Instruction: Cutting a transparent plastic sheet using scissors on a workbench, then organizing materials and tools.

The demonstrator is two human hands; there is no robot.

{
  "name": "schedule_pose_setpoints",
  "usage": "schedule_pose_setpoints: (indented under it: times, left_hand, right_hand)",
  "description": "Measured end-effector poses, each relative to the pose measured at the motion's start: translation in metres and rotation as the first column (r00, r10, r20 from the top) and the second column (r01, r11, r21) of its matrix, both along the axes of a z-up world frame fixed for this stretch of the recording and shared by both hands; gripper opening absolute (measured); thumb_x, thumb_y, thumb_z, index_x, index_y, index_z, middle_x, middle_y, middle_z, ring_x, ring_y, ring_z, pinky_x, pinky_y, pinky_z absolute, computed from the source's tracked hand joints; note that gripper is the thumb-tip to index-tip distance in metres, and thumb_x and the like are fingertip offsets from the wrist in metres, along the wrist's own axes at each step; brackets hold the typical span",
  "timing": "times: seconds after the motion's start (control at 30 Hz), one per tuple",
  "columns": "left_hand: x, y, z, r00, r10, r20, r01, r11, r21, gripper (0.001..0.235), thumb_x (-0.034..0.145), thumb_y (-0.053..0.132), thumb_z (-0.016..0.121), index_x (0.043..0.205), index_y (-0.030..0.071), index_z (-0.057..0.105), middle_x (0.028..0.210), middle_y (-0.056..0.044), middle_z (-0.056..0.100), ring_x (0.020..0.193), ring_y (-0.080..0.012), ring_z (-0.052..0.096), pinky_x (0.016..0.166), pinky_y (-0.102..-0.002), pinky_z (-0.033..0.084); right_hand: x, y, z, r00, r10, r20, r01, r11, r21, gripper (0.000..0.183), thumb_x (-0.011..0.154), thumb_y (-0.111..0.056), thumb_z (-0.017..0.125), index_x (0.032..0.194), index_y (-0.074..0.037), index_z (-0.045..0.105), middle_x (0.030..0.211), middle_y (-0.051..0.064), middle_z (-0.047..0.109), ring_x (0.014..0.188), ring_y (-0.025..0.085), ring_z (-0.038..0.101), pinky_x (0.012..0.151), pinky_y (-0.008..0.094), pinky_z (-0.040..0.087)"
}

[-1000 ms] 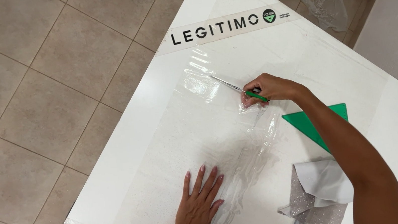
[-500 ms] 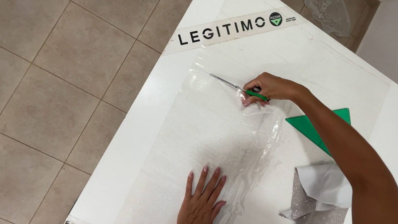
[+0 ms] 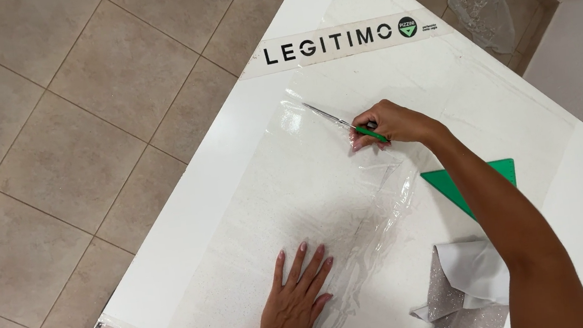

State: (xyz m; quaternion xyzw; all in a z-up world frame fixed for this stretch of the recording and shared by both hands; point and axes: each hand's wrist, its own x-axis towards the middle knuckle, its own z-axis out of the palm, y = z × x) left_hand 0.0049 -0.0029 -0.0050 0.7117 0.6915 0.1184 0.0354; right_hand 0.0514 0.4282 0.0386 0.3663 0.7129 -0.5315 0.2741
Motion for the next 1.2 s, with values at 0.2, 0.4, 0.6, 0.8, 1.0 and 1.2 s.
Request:
schedule_pose_setpoints:
  times: [0.2,0.4,0.6,0.8,1.0,1.2]
  left_hand:
    - [0.0,-0.001,-0.001,1.0,-0.004,-0.005,0.004,1.0,-0.009,0.075,0.111,0.058,0.044,0.173,0.018,0.031,0.182,-0.007,0.027,0.168,-0.0353,0.023,0.135,-0.061,0.019]
    - [0.0,0.0,-0.001,1.0,-0.007,0.027,0.007,1.0,0.003,0.072,0.112,0.056,0.045,0.172,0.018,0.034,0.181,-0.007,0.029,0.167,-0.0357,0.024,0.134,-0.061,0.02]
    - [0.001,0.0,-0.003,1.0,-0.002,0.019,0.002,1.0,0.002,0.074,0.11,0.057,0.046,0.172,0.017,0.034,0.18,-0.008,0.03,0.166,-0.0355,0.026,0.134,-0.061,0.021]
    - [0.0,-0.001,-0.002,1.0,0.001,0.013,-0.001,1.0,0.006,0.073,0.111,0.057,0.045,0.172,0.017,0.033,0.181,-0.007,0.029,0.166,-0.0362,0.025,0.134,-0.061,0.021]
    - [0.0,0.0,0.0,1.0,0.005,0.016,-0.005,1.0,0.015,0.074,0.111,0.057,0.047,0.172,0.017,0.034,0.181,-0.007,0.029,0.167,-0.0358,0.025,0.135,-0.061,0.02]
    - [-0.001,0.0,-0.003,1.0,0.006,0.03,-0.007,1.0,0.02,0.074,0.111,0.057,0.047,0.172,0.017,0.033,0.181,-0.007,0.029,0.167,-0.036,0.024,0.135,-0.061,0.02]
  right_hand:
    - [-0.009,-0.002,0.008,1.0,0.001,0.012,-0.001,1.0,0.011,0.016,0.092,-0.017,0.088,0.09,-0.005,0.079,0.09,0.005,0.083,0.058,0.012,0.054,0.056,0.026,0.043]
    - [-0.031,0.0,0.011,0.997,0.068,-0.033,-0.067,0.997,0.023,0.015,0.093,-0.019,0.088,0.094,-0.006,0.082,0.072,0.005,0.071,0.058,0.012,0.054,0.057,0.025,0.043]
    - [-0.037,-0.002,0.016,0.995,0.103,-0.012,-0.102,0.994,0.034,0.015,0.093,-0.021,0.087,0.092,-0.008,0.081,0.081,0.003,0.076,0.061,0.013,0.056,0.059,0.025,0.043]
    - [-0.038,-0.005,0.015,0.998,0.023,-0.053,-0.022,1.0,0.013,0.016,0.094,-0.014,0.085,0.086,-0.004,0.076,0.087,0.007,0.083,0.055,0.011,0.051,0.053,0.024,0.041]
    - [-0.049,-0.005,0.012,0.996,0.061,-0.062,-0.06,0.998,0.028,0.019,0.093,-0.021,0.089,0.086,-0.006,0.078,0.07,0.005,0.069,0.057,0.012,0.057,0.056,0.025,0.042]
    - [-0.051,-0.014,0.016,0.992,0.073,-0.104,-0.066,0.995,0.072,0.024,0.093,-0.019,0.091,0.081,-0.006,0.075,0.075,0.005,0.076,0.054,0.011,0.055,0.051,0.024,0.042]
